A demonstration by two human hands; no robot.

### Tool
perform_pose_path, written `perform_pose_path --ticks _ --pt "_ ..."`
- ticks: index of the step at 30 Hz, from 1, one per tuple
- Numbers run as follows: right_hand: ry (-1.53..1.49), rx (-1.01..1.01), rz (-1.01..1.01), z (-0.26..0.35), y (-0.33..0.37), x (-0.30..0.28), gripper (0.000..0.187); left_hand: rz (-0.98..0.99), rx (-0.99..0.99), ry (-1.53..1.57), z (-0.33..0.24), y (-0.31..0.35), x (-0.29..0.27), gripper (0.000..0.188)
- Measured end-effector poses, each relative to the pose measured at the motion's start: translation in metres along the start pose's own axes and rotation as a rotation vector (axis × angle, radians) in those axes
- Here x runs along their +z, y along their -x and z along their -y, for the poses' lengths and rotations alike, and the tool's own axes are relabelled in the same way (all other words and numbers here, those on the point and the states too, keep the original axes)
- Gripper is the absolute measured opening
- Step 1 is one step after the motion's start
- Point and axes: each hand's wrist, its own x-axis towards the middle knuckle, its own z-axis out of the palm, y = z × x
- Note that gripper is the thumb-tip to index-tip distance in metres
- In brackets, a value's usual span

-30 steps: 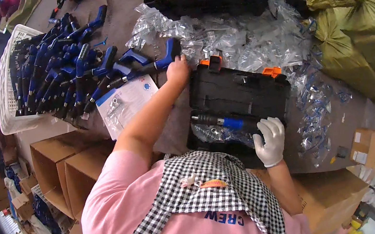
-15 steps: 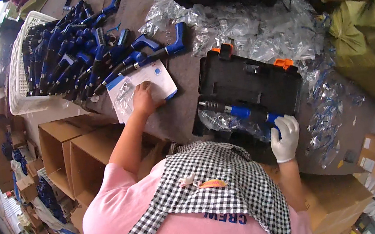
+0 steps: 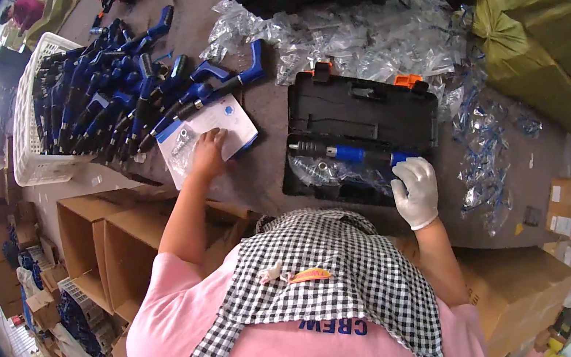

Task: Packing hand tools into plastic cases and then into cardboard shipping boxes.

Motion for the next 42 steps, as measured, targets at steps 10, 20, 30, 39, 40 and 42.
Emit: perform_pose_path --ticks 10,20,30,39,40,42 --pt "-0.021 -0.049 0.010 0.009 -0.003 0.004 0.030 0.024 0.025 0.095 0.016 0.004 -0.002 0.058" --pt "-0.042 -0.054 0.051 0.016 -0.005 0.007 0.029 -0.100 0.128 0.232 0.039 0.003 0.013 0.028" --pt "-0.087 -0.079 0.067 0.019 -0.011 0.015 0.026 0.055 -0.192 0.231 0.041 -0.005 0.013 0.019" --pt "-0.065 -0.056 0.113 0.018 -0.011 0.011 0.024 0.225 -0.117 0.208 -0.023 0.002 -0.050 0.037" --pt "-0.065 -0.054 0.091 0.017 -0.011 0.010 0.023 0.127 -0.022 0.526 -0.050 0.004 -0.076 0.032" --pt "-0.064 -0.024 0.101 0.017 -0.013 0.007 0.023 0.094 0.159 0.980 -0.114 0.032 -0.163 0.019"
